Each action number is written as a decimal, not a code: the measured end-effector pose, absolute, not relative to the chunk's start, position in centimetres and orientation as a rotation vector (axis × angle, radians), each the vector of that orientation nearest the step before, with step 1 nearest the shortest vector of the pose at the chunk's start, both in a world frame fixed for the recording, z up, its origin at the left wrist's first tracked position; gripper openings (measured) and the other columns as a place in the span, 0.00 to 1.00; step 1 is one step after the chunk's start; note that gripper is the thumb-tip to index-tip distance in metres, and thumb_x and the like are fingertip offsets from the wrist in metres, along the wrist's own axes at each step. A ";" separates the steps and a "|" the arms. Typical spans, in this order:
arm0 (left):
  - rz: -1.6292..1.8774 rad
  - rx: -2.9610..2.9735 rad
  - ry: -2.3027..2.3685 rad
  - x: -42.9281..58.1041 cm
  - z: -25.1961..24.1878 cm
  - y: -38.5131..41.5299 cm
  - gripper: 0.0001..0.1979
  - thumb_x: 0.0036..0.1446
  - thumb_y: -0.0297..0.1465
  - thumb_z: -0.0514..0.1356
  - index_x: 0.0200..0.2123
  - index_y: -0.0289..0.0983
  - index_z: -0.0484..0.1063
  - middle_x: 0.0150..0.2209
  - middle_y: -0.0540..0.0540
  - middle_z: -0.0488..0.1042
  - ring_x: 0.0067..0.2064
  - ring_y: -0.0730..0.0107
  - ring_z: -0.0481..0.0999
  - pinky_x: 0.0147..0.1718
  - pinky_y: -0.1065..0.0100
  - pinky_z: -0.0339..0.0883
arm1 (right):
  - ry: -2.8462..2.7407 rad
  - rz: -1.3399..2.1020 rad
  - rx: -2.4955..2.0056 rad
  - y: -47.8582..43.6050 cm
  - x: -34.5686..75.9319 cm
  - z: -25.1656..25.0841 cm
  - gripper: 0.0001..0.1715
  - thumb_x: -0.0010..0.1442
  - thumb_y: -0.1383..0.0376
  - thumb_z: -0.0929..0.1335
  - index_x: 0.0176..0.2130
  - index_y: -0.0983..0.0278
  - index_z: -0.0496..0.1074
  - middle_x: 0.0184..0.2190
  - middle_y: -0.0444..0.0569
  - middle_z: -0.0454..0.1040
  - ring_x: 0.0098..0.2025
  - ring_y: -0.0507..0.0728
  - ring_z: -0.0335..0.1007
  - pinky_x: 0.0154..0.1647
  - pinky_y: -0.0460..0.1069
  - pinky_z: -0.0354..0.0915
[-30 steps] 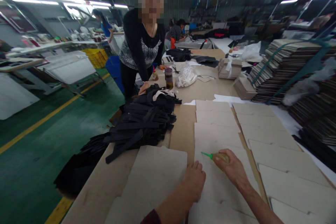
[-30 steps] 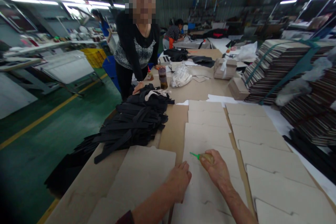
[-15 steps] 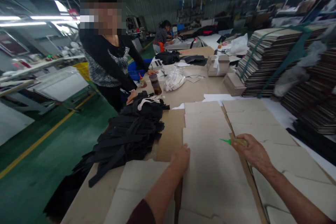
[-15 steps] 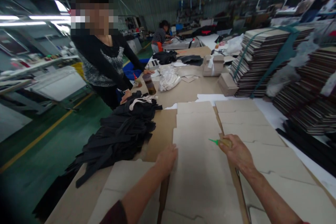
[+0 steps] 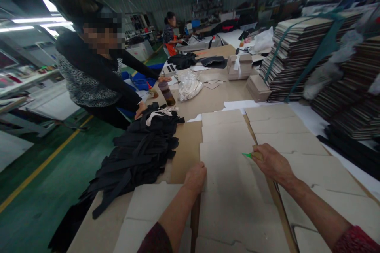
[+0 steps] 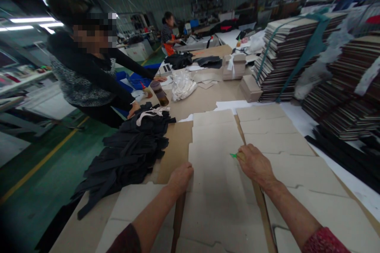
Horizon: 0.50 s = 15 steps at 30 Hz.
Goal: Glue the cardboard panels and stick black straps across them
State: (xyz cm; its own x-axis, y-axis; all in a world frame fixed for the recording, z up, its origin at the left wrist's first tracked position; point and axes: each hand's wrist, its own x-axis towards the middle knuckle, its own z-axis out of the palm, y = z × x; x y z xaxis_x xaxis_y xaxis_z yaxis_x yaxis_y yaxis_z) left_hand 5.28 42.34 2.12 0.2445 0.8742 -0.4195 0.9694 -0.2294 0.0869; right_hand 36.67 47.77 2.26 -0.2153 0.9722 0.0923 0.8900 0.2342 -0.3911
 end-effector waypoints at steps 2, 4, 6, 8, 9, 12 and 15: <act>-0.401 2.190 1.704 5.3 2.3 42.4 0.14 0.63 0.23 0.49 0.43 0.35 0.73 0.48 0.39 0.72 0.52 0.63 0.72 0.51 0.64 0.66 | -2.216 0.347 -1.728 48.0 36.8 2.7 0.12 0.59 0.60 0.64 0.43 0.57 0.70 0.42 0.49 0.72 0.45 0.60 0.69 0.42 0.54 0.65; -0.395 2.187 1.708 5.3 2.3 42.4 0.14 0.63 0.23 0.49 0.43 0.36 0.73 0.49 0.40 0.72 0.53 0.63 0.71 0.51 0.64 0.66 | -2.219 0.363 -1.726 48.1 37.1 3.1 0.11 0.59 0.60 0.64 0.42 0.57 0.70 0.42 0.49 0.72 0.45 0.60 0.69 0.43 0.54 0.65; -0.388 2.187 1.707 5.4 2.2 42.5 0.14 0.63 0.23 0.49 0.42 0.36 0.74 0.48 0.40 0.73 0.52 0.63 0.71 0.51 0.64 0.66 | -2.213 0.398 -1.735 48.1 37.5 3.3 0.10 0.59 0.59 0.64 0.41 0.57 0.70 0.41 0.48 0.72 0.44 0.60 0.69 0.42 0.54 0.65; -0.379 2.191 1.703 5.3 2.0 42.6 0.13 0.62 0.23 0.50 0.41 0.36 0.74 0.47 0.40 0.73 0.52 0.63 0.72 0.51 0.64 0.66 | -2.192 0.451 -1.743 47.9 37.7 3.4 0.10 0.59 0.57 0.64 0.40 0.56 0.70 0.40 0.47 0.72 0.43 0.59 0.70 0.41 0.53 0.65; -0.372 2.194 1.701 5.3 1.9 42.6 0.13 0.62 0.22 0.51 0.41 0.36 0.74 0.47 0.40 0.73 0.52 0.63 0.72 0.51 0.64 0.66 | -2.173 0.480 -1.746 47.7 37.7 3.5 0.10 0.59 0.56 0.64 0.40 0.56 0.69 0.39 0.47 0.73 0.41 0.59 0.70 0.40 0.53 0.65; -0.348 2.197 1.712 5.2 1.5 42.7 0.13 0.62 0.22 0.50 0.41 0.35 0.74 0.47 0.40 0.73 0.51 0.62 0.72 0.51 0.63 0.67 | -2.081 0.549 -1.753 47.2 37.1 3.3 0.11 0.58 0.54 0.65 0.37 0.56 0.69 0.37 0.46 0.72 0.39 0.59 0.71 0.39 0.53 0.65; -0.328 2.191 1.724 5.2 1.1 42.7 0.13 0.63 0.23 0.50 0.41 0.35 0.74 0.46 0.40 0.73 0.51 0.61 0.73 0.50 0.63 0.67 | -2.027 0.558 -1.761 47.0 36.5 2.8 0.13 0.59 0.52 0.64 0.39 0.57 0.70 0.38 0.47 0.72 0.39 0.59 0.70 0.40 0.54 0.65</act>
State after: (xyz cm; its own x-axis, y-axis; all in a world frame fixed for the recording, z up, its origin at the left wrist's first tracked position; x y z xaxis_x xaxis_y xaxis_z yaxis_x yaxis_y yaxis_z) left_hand 5.18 42.66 1.09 0.2399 0.8939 -0.3786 0.9705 -0.2110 0.1167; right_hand 36.51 47.02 2.79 -0.1288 0.9910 0.0365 0.8329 0.1281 -0.5384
